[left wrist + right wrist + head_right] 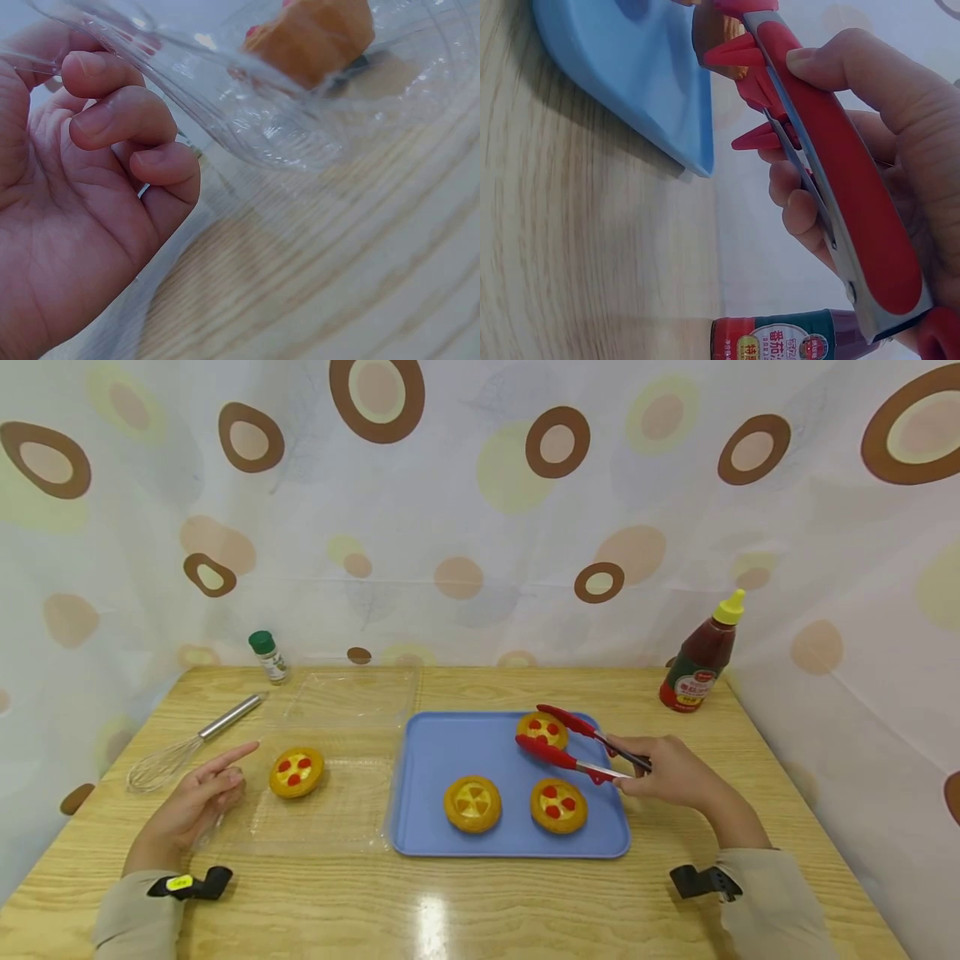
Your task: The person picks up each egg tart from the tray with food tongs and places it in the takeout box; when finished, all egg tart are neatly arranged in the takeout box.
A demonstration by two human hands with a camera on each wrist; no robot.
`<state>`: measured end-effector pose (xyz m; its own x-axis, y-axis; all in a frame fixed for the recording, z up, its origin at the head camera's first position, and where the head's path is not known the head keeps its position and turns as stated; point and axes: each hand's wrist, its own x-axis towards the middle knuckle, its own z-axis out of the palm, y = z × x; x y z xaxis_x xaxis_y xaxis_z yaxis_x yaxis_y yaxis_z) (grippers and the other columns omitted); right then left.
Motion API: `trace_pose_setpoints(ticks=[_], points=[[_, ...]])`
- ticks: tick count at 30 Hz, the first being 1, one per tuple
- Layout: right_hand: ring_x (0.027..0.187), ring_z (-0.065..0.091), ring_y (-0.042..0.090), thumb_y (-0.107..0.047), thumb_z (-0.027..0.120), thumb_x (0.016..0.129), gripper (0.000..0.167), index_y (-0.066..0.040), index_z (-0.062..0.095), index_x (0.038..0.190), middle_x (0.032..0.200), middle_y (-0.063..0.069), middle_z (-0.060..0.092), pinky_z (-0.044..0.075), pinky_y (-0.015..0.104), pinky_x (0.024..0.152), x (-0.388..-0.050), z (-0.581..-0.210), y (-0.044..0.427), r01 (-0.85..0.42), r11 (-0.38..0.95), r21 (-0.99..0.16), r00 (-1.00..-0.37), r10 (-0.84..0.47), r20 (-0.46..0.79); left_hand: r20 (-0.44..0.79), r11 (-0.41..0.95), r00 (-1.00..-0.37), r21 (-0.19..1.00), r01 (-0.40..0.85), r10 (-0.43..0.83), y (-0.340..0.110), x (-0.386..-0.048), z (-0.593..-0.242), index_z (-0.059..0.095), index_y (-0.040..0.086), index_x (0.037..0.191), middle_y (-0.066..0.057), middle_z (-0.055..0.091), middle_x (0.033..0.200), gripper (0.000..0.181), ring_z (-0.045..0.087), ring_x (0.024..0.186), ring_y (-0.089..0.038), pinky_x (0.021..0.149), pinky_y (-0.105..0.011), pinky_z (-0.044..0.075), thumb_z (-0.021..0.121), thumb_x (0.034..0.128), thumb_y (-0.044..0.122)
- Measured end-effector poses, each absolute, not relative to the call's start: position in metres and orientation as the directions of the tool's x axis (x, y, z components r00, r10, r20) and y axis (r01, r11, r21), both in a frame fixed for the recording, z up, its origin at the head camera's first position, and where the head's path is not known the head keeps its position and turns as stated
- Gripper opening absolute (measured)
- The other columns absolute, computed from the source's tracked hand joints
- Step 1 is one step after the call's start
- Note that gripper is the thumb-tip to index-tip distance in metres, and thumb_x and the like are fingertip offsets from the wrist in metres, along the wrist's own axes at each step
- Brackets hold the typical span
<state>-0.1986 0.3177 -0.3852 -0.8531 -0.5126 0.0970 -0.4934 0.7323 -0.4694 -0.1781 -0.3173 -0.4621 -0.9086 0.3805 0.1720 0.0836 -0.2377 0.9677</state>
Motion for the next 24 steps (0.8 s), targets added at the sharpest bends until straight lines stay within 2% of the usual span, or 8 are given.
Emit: trace_pose_setpoints(ticks=[3,10,18,24], points=[[0.050,0.036,0.002,-0.020,0.076,0.079,0.060,0.002,0.054,0.131,0.063,-0.007,0.039,0.033,0.021,0.047,-0.199,-0.384,0.317,-0.484,0.736,-0.473,-0.857,-0.508,0.085,0.178,-0.238,-0.906,0.967,0.090,0.383,-0.316,-0.178,-0.461,0.053,0.020,0.136,-0.005,0.029,0.067,0.050,0.024,0.058,-0.022,0.055,-0.034,0.020,0.032,0.0989,-0.007],[0.053,0.042,0.004,-0.017,0.076,0.079,0.059,0.002,0.054,0.131,0.064,-0.009,0.048,0.034,0.021,0.046,-0.201,-0.379,0.311,-0.482,0.730,-0.485,-0.855,-0.512,0.080,0.185,-0.247,-0.902,0.965,0.091,0.391,-0.315,-0.180,-0.461,0.052,0.019,0.137,-0.005,0.028,0.067,0.050,0.024,0.057,-0.022,0.056,-0.033,0.020,0.032,0.0990,-0.007],[0.052,0.039,0.002,-0.017,0.076,0.079,0.056,0.001,0.057,0.128,0.062,-0.011,0.045,0.032,0.020,0.045,-0.201,-0.374,0.295,-0.546,0.683,-0.486,-0.816,-0.564,0.126,0.198,-0.260,-0.895,0.961,0.097,0.399,-0.316,-0.178,-0.462,0.051,0.018,0.137,-0.005,0.027,0.067,0.050,0.023,0.058,-0.022,0.056,-0.033,0.020,0.032,0.0990,-0.007],[0.052,0.038,0.003,-0.019,0.075,0.080,0.057,0.000,0.057,0.130,0.063,-0.009,0.043,0.033,0.020,0.046,-0.200,-0.367,0.281,-0.547,0.685,-0.481,-0.815,-0.566,0.122,0.203,-0.264,-0.895,0.959,0.100,0.398,-0.317,-0.178,-0.463,0.051,0.017,0.137,-0.006,0.026,0.067,0.049,0.023,0.057,-0.022,0.056,-0.033,0.020,0.032,0.0988,-0.007]])
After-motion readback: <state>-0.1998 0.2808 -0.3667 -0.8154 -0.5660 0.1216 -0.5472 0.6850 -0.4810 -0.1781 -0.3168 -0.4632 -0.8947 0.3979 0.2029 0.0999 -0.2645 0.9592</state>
